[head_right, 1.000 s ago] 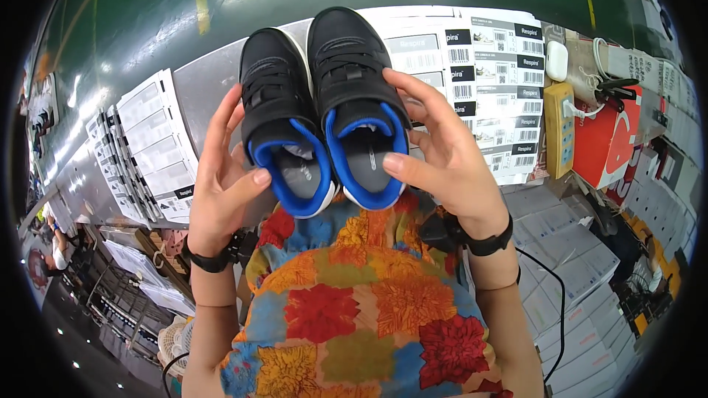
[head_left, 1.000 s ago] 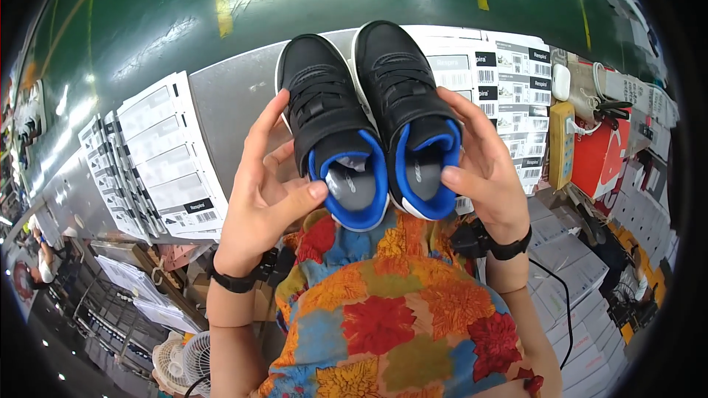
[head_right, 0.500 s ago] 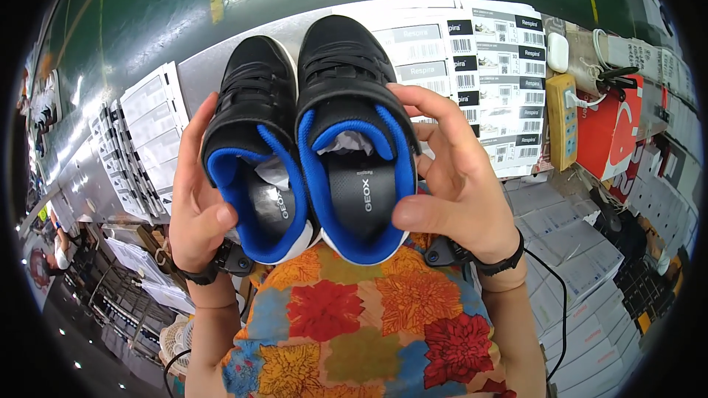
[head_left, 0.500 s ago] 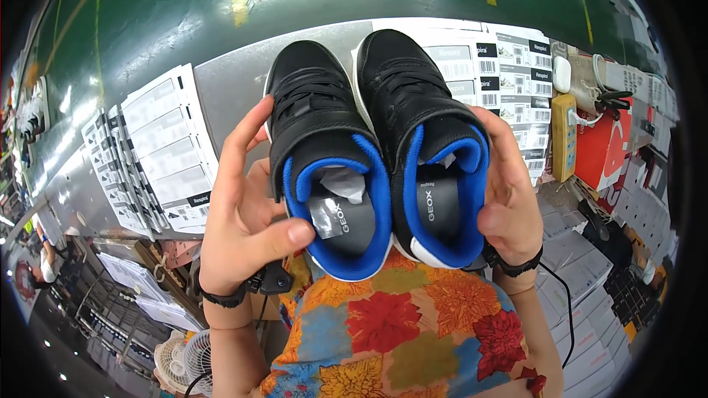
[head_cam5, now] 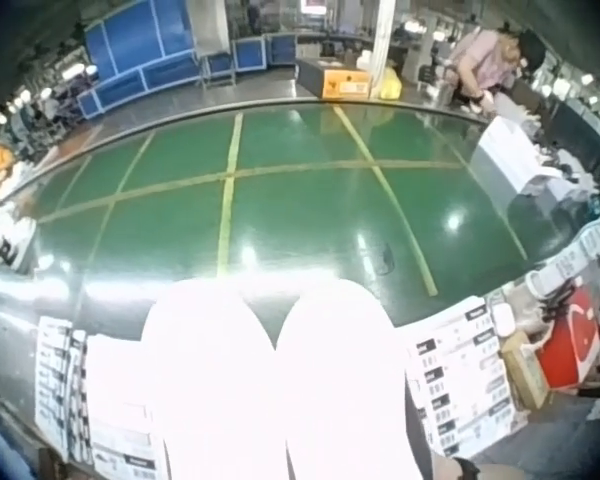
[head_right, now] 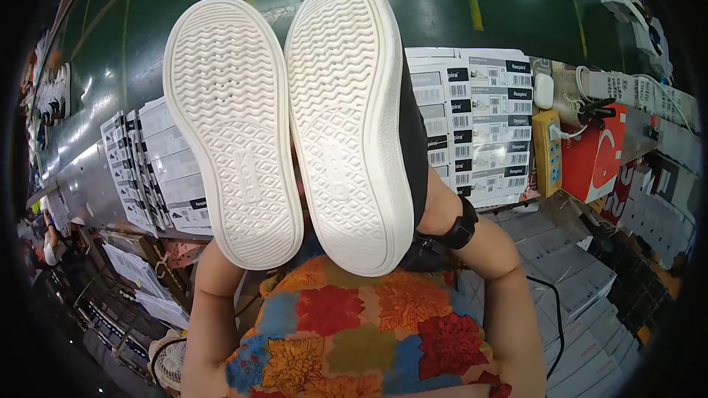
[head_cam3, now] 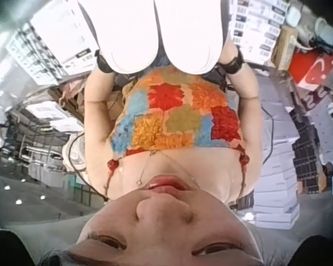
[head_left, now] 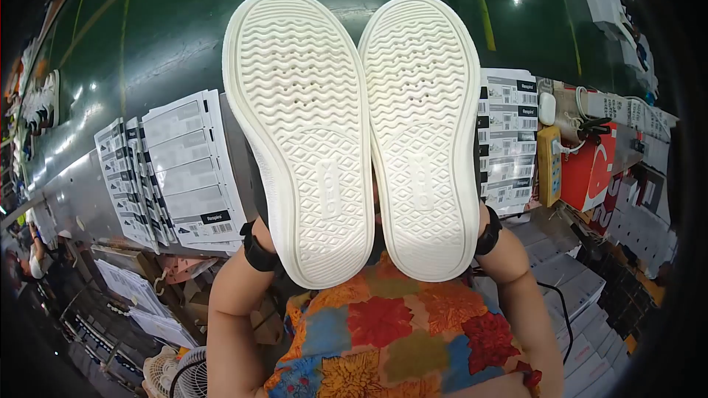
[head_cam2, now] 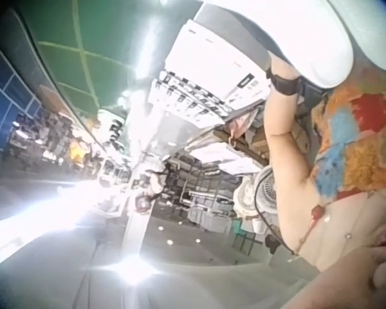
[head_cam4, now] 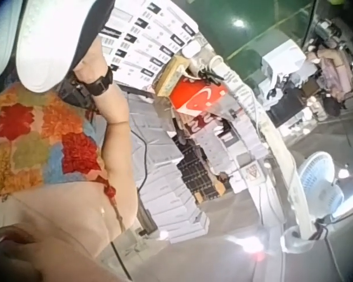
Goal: Inspecting the interior and exterior of shoes on a conveyor belt and applying labels to them.
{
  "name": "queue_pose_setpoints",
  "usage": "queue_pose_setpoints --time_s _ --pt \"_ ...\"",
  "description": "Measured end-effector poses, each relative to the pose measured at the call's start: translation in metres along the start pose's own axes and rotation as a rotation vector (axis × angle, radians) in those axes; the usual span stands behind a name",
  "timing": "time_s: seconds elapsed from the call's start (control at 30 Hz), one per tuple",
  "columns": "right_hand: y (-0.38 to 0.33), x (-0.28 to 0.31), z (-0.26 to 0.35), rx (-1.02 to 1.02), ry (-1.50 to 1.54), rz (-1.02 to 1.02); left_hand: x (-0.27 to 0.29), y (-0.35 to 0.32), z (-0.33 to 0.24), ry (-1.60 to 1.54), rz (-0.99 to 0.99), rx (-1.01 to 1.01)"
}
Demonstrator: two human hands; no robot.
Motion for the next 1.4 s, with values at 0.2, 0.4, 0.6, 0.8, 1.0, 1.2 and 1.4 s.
queue_pose_setpoints --time_s 0.2,0.4,0.6,0.8,1.0,1.2,1.4 --pt "0.038 -0.016 0.017 -0.14 0.48 0.019 0.017 0.014 -0.032 -0.102 0.019 0.038" --pt "0.212 -0.043 0.047 0.145 0.379 -0.316 0.009 0.114 -0.139 0.355 -0.027 -0.545" --pt "0.24 -0.063 0.034 0.228 -0.255 -0.399 0.028 0.086 -0.144 1.319 0.058 -0.587" --pt "0.153 -0.081 0.025 0.024 -0.016 0.025 0.085 -0.025 -0.097 1.976 -0.508 -0.33" --pt "0.148 -0.153 -0.011 -0.528 0.347 0.37 0.113 -0.035 -0.051 1.768 -0.677 -0.543" --pt "0.152 -0.182 -0.015 -0.609 0.5 0.354 0.137 -0.041 -0.068 1.558 -0.544 -0.73" --pt "0.162 -0.214 -0.02 -0.523 0.566 0.342 0.149 -0.055 -0.081 1.154 -0.498 -0.399"
Point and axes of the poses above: each hand's wrist, its own y-axis towards the middle knuckle, its own x-axis out of the back of the hand, z = x × y, the point moved 2 cm from there along y, towards the middle knuckle, and after that the axes turned 3 degrees about -z, right-handed, at the moved point
